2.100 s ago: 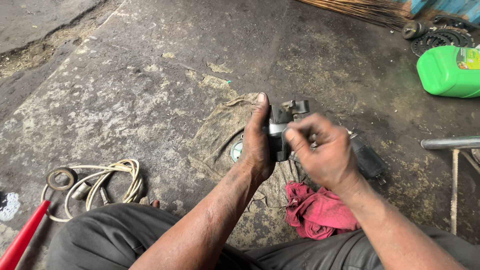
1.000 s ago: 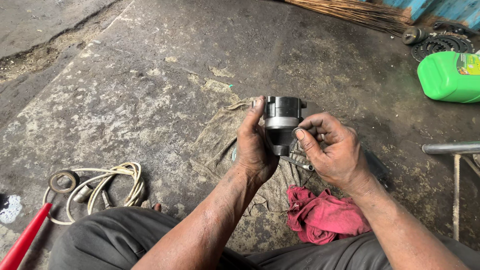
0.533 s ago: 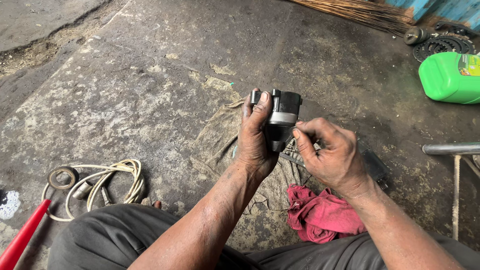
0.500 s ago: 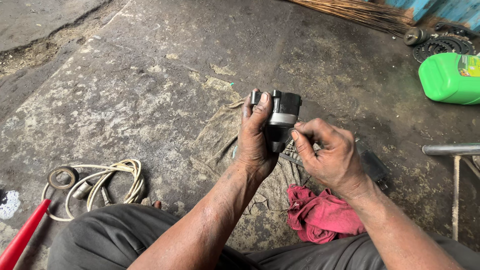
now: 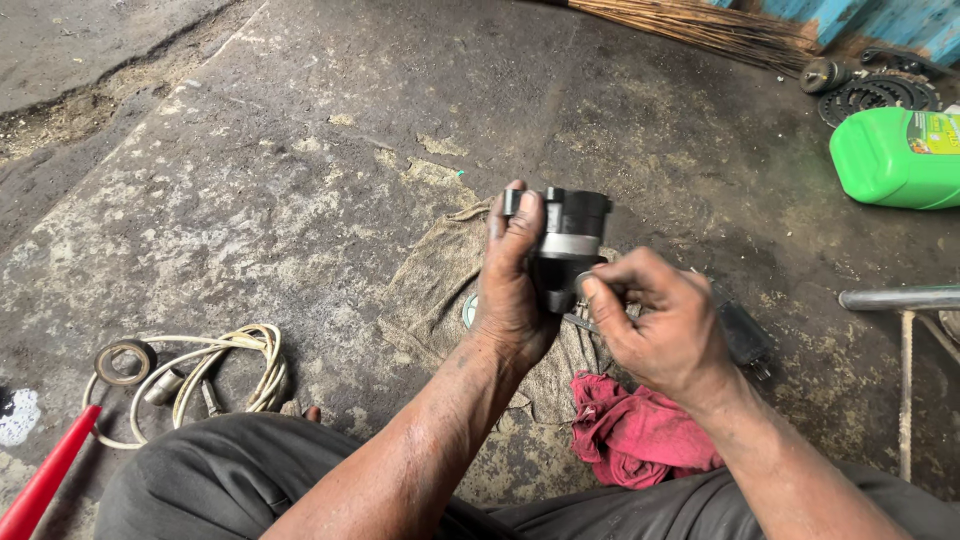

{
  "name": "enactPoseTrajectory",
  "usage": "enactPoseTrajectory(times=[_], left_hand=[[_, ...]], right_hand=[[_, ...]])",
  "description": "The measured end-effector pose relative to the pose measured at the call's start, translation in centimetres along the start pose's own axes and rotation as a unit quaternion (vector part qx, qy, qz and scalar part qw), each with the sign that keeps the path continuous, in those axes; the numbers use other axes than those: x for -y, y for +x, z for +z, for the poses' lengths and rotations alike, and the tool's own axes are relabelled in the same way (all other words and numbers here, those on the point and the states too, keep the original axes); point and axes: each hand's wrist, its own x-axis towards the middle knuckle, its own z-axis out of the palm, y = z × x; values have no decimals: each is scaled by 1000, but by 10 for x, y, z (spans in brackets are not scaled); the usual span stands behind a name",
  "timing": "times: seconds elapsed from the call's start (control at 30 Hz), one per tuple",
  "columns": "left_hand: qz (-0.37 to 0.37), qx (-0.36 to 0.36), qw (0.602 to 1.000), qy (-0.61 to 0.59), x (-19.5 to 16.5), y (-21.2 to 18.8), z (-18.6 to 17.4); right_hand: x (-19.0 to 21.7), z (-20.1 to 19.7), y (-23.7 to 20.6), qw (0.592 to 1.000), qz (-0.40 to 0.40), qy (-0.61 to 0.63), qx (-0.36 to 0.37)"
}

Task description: The person sits on the floor and uses a small wrench to tighten a band around a cylindrical mechanical part. They rotate the part in their hands to access different angles and continue tightening the band throughout the clip.

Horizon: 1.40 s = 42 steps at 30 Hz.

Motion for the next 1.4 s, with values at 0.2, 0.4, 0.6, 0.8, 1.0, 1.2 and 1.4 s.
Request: enactPoseTrajectory(times=[0.2,0.4,0.6,0.8,1.0,1.2,1.4], left_hand=[[-32,-17,999,11,-1,-7,4],[-18,-19,1000,-2,-2,-6,4],[-15,-24,1000,-7,-3,-6,5],[-12,-14,1000,0,1,-7,7],[-4,-21,1000,-11,-3,-7,6],[2,-35,999,-8,1,-6,10],[23,-30,999,-1,3,-10,9]], right_hand=[[4,-3,-4,995,-48,-67,-50],[2,0,-3,999,-18,-29,-4],[-1,-6,-1,1000,-1,-6,28],[-2,-14,0,994,-73,-77,-32],[1,-9,-1,998,-39,-40,17],[8,-12,0,999,-23,-38,-4],[17,-8,0,995,0,-87,-46]])
